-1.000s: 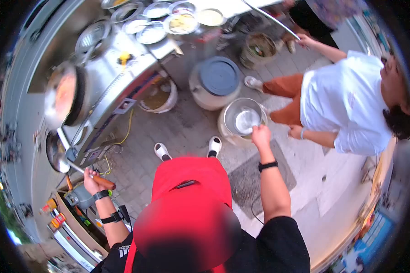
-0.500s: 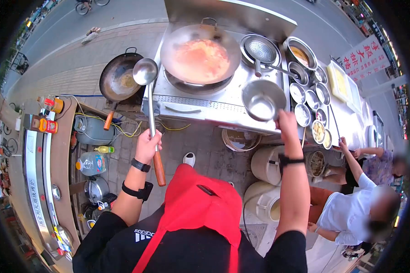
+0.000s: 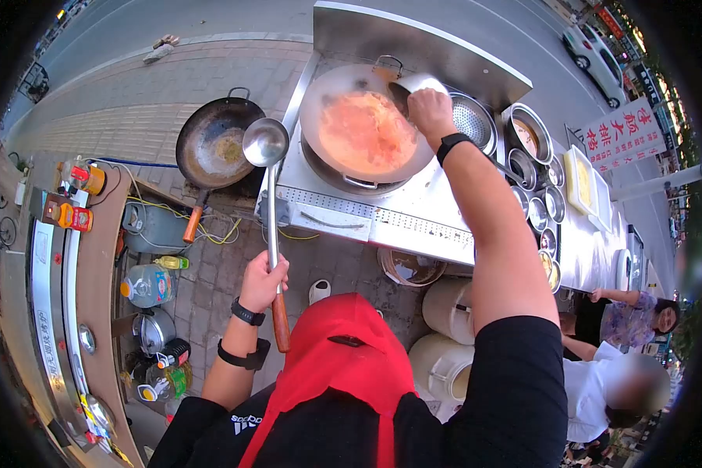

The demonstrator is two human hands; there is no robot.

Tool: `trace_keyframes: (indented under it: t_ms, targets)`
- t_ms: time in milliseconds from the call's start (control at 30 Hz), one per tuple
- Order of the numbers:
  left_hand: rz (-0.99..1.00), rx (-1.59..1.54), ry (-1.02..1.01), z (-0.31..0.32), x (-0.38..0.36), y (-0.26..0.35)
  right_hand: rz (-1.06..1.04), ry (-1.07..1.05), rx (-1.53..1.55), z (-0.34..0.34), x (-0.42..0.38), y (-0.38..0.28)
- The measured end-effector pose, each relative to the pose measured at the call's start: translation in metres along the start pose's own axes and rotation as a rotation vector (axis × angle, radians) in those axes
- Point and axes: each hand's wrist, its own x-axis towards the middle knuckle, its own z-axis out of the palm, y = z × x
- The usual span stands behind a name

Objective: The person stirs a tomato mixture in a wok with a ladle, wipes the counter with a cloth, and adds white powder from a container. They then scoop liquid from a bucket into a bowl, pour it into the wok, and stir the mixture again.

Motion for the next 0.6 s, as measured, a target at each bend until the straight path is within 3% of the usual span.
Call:
trace_keyframes:
  t_ms: [167, 233, 267, 300, 333, 400, 433, 467, 533, 567, 600]
  targets:
    - [0.002, -0.022, -0.036, 0.007, 0.015, 0.005, -0.09, 0.085, -0.205, -0.039, 0.021, 0.004]
    - [0.036, -0.061, -0.053, 0.016, 0.025, 0.005, 0.014, 0.087, -0.041, -0.056, 0.022, 0.009]
    - [-0.002, -0.054, -0.081, 0.019, 0.029, 0.009, 0.079, -0.085, 0.13, -0.09, 0.012, 0.013]
    - [0.009, -0.053, -0.094, 0.025, 0.032, 0.016, 0.142, 0.08, 0.128, -0.051, 0.018, 0.026]
    - [-0.014, -0.06, -0.104, 0.029, 0.04, 0.017, 0.289, 0.05, 0.181, -0.045, 0.01, 0.034]
    - [0.049, -0.003, -0.106, 0.038, 0.048, 0.021, 0.729, 0.055, 0.638, -0.013, -0.007, 0.057]
    - [0.067, -0.023, -0.129, 0.04, 0.056, 0.02, 0.799, 0.044, 0.733, 0.028, -0.006, 0.072]
    - [0.07, -0.025, -0.111, 0.048, 0.064, 0.023, 0.638, -0.238, 0.936, 0.038, -0.024, 0.098]
    - [0.079, -0.036, -0.1, 0.068, 0.075, 0.034, 1.096, 0.056, 1.808, 0.015, -0.094, 0.116]
    - [0.084, -0.033, -0.094, 0.076, 0.08, 0.033, 1.196, 0.031, 1.917, -0.018, -0.139, 0.13]
    - [0.09, -0.039, -0.075, 0.087, 0.086, 0.034, 1.144, 0.128, 2.002, 0.018, -0.174, 0.154]
